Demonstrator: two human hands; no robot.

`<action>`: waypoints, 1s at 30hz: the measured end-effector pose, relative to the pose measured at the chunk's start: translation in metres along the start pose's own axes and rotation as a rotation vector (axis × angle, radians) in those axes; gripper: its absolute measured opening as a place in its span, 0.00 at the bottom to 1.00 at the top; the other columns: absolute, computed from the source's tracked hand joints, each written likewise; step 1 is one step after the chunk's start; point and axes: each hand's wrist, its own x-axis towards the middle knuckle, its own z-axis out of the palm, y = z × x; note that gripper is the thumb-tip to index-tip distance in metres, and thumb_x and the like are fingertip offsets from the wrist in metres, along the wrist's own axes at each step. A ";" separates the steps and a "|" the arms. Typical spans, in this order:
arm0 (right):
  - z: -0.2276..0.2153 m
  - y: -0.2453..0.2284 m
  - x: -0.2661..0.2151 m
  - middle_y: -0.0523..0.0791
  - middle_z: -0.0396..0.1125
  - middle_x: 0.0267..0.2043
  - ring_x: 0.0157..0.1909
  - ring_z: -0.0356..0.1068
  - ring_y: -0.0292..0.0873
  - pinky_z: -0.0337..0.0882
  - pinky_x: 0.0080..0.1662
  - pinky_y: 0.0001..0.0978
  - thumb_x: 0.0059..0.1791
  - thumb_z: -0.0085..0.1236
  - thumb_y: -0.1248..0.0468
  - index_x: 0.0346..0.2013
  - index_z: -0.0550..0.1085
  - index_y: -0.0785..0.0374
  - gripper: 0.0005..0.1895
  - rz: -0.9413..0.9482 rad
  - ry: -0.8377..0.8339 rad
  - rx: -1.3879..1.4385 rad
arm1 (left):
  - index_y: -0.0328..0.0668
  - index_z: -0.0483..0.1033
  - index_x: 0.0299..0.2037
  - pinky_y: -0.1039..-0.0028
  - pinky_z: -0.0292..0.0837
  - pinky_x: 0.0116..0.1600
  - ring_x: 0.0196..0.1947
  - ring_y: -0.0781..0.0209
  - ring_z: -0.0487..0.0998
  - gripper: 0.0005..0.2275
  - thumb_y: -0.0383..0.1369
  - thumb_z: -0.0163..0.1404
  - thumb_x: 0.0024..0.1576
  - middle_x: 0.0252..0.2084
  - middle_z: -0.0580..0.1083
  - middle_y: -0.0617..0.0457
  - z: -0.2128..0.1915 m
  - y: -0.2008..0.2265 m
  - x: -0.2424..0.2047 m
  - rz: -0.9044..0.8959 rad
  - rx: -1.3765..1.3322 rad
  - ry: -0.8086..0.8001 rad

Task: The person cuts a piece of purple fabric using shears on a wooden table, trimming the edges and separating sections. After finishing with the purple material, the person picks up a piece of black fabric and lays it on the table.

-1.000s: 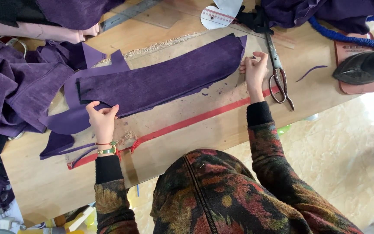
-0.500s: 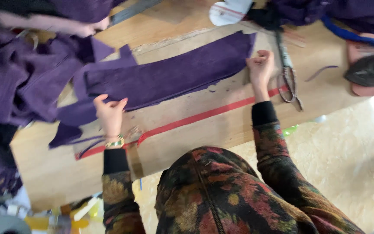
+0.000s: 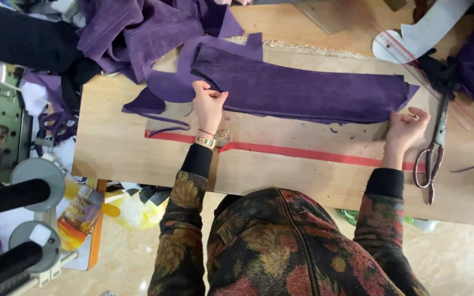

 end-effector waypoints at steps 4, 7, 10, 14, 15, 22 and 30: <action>-0.003 -0.025 -0.012 0.31 0.67 0.25 0.30 0.68 0.25 0.78 0.54 0.28 0.48 0.65 0.76 0.41 0.65 0.48 0.22 0.048 0.010 -0.128 | 0.46 0.57 0.39 0.65 0.74 0.36 0.25 0.56 0.82 0.24 0.31 0.67 0.50 0.24 0.79 0.56 -0.002 -0.007 0.005 0.001 0.010 -0.012; -0.003 -0.023 -0.011 0.31 0.68 0.25 0.30 0.69 0.25 0.78 0.53 0.27 0.47 0.66 0.75 0.41 0.65 0.48 0.22 0.031 0.017 -0.137 | 0.46 0.59 0.40 0.68 0.77 0.34 0.25 0.59 0.83 0.23 0.32 0.68 0.49 0.24 0.80 0.55 -0.008 0.000 0.010 -0.047 0.020 -0.062; -0.005 -0.022 -0.010 0.33 0.67 0.26 0.31 0.69 0.26 0.80 0.53 0.29 0.48 0.65 0.76 0.42 0.65 0.50 0.22 -0.003 -0.006 -0.092 | 0.47 0.63 0.42 0.68 0.77 0.36 0.25 0.60 0.84 0.21 0.36 0.67 0.50 0.26 0.81 0.55 -0.018 0.010 0.014 -0.188 0.020 -0.173; -0.006 -0.029 -0.010 0.31 0.70 0.26 0.30 0.71 0.26 0.76 0.48 0.27 0.47 0.68 0.72 0.40 0.65 0.46 0.22 0.061 0.018 -0.212 | 0.47 0.62 0.41 0.75 0.78 0.33 0.21 0.66 0.81 0.20 0.34 0.67 0.50 0.24 0.79 0.55 -0.020 0.004 0.021 -0.227 -0.060 -0.258; -0.006 -0.032 -0.010 0.30 0.71 0.27 0.30 0.71 0.27 0.74 0.46 0.29 0.48 0.69 0.71 0.41 0.64 0.45 0.22 0.064 0.011 -0.239 | 0.47 0.62 0.40 0.75 0.78 0.32 0.21 0.66 0.81 0.21 0.33 0.67 0.50 0.23 0.79 0.55 -0.019 0.003 0.023 -0.233 -0.077 -0.276; -0.004 -0.022 0.003 0.33 0.70 0.28 0.32 0.74 0.32 0.76 0.43 0.35 0.47 0.68 0.71 0.39 0.67 0.47 0.19 -0.006 0.023 -0.332 | 0.49 0.59 0.39 0.75 0.79 0.35 0.20 0.66 0.82 0.24 0.33 0.68 0.48 0.23 0.80 0.56 -0.016 0.007 0.028 -0.240 -0.005 -0.307; 0.002 -0.010 0.002 0.40 0.70 0.37 0.32 0.74 0.40 0.71 0.33 0.39 0.53 0.58 0.75 0.39 0.65 0.52 0.14 -0.243 0.155 -0.279 | 0.47 0.60 0.42 0.63 0.69 0.30 0.22 0.55 0.76 0.25 0.45 0.67 0.52 0.21 0.72 0.58 -0.011 -0.010 0.014 0.076 0.200 -0.149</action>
